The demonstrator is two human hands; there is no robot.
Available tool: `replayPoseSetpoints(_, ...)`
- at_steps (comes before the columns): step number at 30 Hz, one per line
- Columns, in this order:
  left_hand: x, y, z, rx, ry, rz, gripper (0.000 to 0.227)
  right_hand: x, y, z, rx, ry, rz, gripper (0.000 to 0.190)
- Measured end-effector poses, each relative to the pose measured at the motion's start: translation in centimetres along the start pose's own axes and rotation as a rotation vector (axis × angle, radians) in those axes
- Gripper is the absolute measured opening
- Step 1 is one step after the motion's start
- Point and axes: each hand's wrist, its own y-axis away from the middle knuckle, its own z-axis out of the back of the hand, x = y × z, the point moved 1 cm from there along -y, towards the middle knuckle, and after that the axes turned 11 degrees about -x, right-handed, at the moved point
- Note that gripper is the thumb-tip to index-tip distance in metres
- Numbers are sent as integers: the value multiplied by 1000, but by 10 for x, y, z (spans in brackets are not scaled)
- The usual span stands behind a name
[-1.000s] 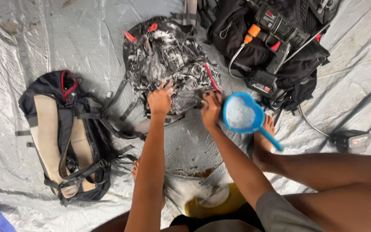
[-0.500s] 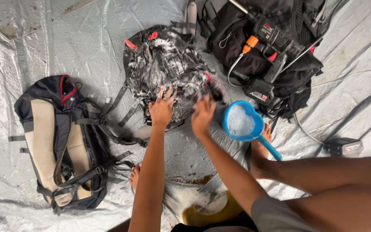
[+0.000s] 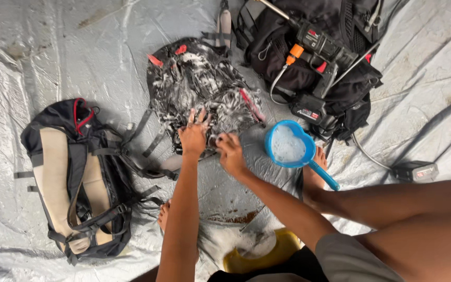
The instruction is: The person scrubs a black backpack with soap and water on a silver tarp using their hands and a blue scoop, then wipes the surface with a cloth.
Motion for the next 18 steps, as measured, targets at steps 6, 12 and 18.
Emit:
replayPoseSetpoints(6, -5, 2, 2, -33, 55, -44, 46, -16, -13, 2, -147, 438, -136, 16)
replayPoseSetpoints(12, 17, 5, -3, 94, 91, -56, 62, -11, -42, -21, 84, 72, 236, 22)
replayPoseSetpoints(18, 7, 13, -5, 158, 89, -95, 84, -2, -124, -16, 5, 87, 140, 22)
